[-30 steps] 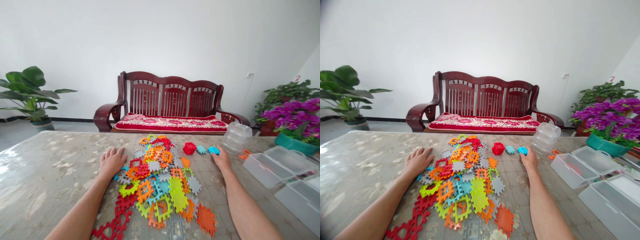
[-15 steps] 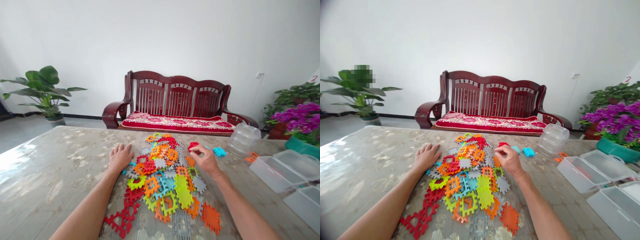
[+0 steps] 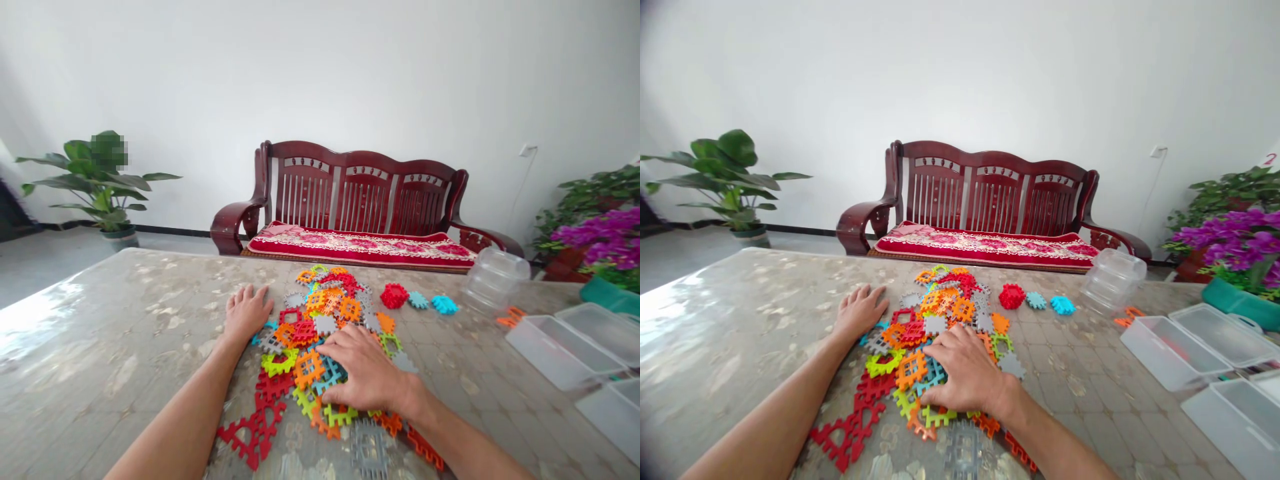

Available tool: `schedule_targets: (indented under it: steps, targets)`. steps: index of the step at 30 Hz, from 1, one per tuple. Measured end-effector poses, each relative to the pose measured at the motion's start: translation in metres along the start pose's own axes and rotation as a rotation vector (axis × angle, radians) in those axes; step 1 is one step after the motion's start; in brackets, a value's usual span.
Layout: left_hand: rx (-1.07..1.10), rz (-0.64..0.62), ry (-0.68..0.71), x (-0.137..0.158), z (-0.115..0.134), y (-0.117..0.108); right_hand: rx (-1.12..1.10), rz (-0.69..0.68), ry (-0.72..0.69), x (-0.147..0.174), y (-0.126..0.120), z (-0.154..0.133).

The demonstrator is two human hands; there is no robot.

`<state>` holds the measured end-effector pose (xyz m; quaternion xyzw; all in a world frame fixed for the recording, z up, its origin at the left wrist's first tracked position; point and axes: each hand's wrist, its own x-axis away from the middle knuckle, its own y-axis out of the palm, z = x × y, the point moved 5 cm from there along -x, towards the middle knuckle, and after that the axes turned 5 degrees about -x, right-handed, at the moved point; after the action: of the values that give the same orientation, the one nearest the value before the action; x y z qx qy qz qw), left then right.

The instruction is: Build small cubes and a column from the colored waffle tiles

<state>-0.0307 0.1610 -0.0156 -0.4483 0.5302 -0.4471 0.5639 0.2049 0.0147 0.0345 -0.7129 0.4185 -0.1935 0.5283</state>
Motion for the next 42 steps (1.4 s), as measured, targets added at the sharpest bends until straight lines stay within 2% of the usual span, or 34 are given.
schedule_targets:
  steps: [9,15,18,22,25,29,34,39,42]
  targets:
    - [-0.017,-0.018,-0.011,0.0,0.0,0.0,0.01,0.042,0.023,0.0,0.0,0.005]
    - [-0.007,-0.035,-0.016,0.0,0.0,-0.001,-0.045,-0.003,0.002,0.001,-0.022,0.017]
    - [-0.011,-0.035,-0.012,0.0,0.0,-0.001,-0.055,0.054,0.027,0.002,-0.037,0.027]
    - [-0.013,-0.023,-0.005,0.0,0.0,-0.001,-0.033,0.233,0.118,0.002,-0.049,0.052]
    - [-0.015,-0.023,-0.006,0.0,0.0,0.0,-0.084,0.366,0.205,0.003,-0.046,0.074]
    - [-0.018,-0.018,-0.006,0.0,-0.001,0.001,-0.167,0.428,0.297,0.004,-0.031,0.092]
    - [-0.014,-0.009,0.002,-0.001,-0.001,0.002,-0.113,0.423,0.378,0.002,-0.021,0.088]
    - [-0.011,-0.01,0.003,-0.001,-0.001,0.002,-0.028,0.365,0.389,-0.002,-0.019,0.08]
    - [-0.013,0.01,-0.008,-0.001,-0.001,0.002,-0.012,0.375,0.366,-0.002,-0.016,0.077]
